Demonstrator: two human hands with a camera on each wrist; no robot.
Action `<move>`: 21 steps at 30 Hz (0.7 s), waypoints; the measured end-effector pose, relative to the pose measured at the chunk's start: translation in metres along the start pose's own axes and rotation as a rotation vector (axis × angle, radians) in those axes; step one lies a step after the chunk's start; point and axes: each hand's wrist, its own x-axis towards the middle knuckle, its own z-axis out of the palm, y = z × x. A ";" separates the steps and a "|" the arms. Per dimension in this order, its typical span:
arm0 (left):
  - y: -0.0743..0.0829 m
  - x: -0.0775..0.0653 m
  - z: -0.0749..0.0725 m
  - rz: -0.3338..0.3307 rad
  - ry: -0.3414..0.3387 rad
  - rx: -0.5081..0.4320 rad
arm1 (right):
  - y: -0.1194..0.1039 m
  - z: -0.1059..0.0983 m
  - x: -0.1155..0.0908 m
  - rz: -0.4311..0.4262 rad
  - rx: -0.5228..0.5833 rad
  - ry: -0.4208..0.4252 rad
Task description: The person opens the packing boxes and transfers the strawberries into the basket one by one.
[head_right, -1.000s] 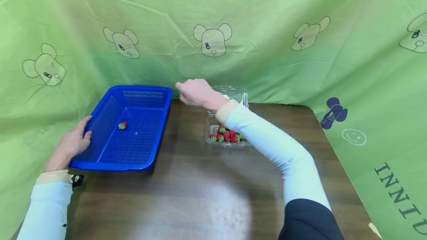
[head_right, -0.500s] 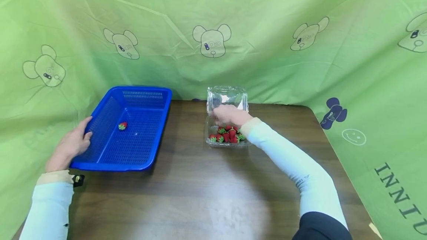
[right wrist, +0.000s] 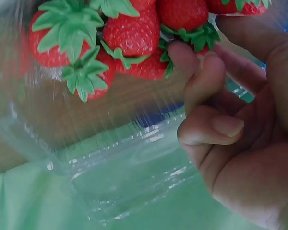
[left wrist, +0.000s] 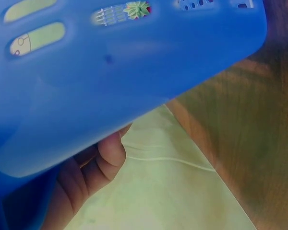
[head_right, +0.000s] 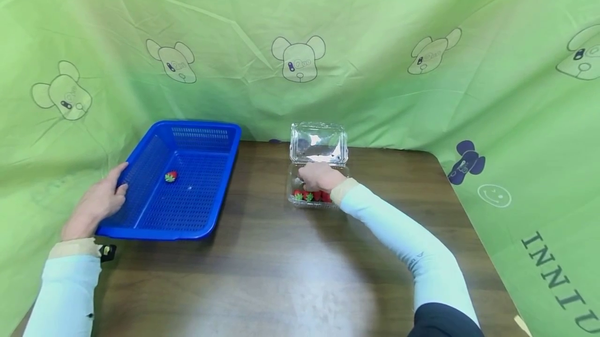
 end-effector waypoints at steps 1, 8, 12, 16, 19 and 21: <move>0.000 0.000 0.000 0.001 -0.002 0.001 | 0.000 0.002 0.001 0.013 0.000 0.001; 0.000 0.000 -0.002 -0.020 -0.029 -0.005 | -0.003 0.005 0.002 0.037 0.022 0.019; 0.000 0.000 -0.001 -0.032 -0.041 -0.010 | -0.003 -0.001 -0.001 0.016 0.043 0.030; -0.002 0.000 0.000 -0.037 -0.041 -0.015 | -0.001 -0.012 -0.004 -0.001 0.113 0.030; -0.002 0.000 -0.001 -0.033 -0.041 -0.018 | 0.002 -0.023 -0.006 0.014 0.184 0.035; 0.000 0.000 -0.002 -0.026 -0.040 -0.019 | 0.004 -0.033 -0.008 0.021 0.226 0.050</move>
